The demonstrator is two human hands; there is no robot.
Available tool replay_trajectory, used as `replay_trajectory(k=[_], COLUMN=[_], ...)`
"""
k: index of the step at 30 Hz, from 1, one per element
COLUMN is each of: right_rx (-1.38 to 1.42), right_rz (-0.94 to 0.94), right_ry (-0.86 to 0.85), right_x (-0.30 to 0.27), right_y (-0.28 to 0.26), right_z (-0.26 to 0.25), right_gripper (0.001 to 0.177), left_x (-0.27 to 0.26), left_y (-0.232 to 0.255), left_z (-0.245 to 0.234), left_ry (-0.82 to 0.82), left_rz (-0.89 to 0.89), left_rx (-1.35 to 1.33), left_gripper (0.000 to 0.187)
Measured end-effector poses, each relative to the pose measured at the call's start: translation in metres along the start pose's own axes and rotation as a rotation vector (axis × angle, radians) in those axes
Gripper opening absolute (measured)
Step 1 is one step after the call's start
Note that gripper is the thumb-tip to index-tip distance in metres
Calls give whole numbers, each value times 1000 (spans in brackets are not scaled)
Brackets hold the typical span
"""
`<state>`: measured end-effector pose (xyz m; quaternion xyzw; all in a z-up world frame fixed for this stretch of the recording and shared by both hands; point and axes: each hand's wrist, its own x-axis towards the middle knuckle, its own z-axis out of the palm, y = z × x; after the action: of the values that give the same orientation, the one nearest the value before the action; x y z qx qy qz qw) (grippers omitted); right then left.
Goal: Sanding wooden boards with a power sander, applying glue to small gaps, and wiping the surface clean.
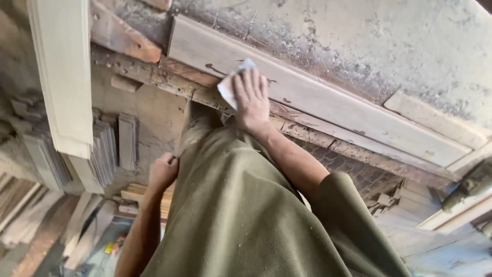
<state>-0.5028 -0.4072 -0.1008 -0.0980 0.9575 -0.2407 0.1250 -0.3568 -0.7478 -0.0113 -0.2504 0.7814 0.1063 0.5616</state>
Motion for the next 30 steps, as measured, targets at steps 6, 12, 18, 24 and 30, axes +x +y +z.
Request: replay_trajectory(k=[6, 12, 18, 24, 30], right_rx=[-135, -400, -31, -136, -668], right_rz=[-6, 196, 366, 24, 303], right_ry=[-234, 377, -4, -141, 456], right_x=[-20, -59, 69, 65, -66], right_y=[37, 38, -77, -90, 50], right_z=[-52, -10, 36, 17, 0], right_gripper=[38, 59, 109, 52, 49], left_x=[46, 92, 93, 73, 120], left_y=[-35, -50, -56, -15, -67], left_z=[-76, -129, -147, -183, -166], left_ry=[205, 175, 160, -45, 30], left_rz=[61, 63, 176, 112, 261], left_rx=[-78, -101, -32, 159, 109], left_gripper=[54, 52, 50, 60, 43])
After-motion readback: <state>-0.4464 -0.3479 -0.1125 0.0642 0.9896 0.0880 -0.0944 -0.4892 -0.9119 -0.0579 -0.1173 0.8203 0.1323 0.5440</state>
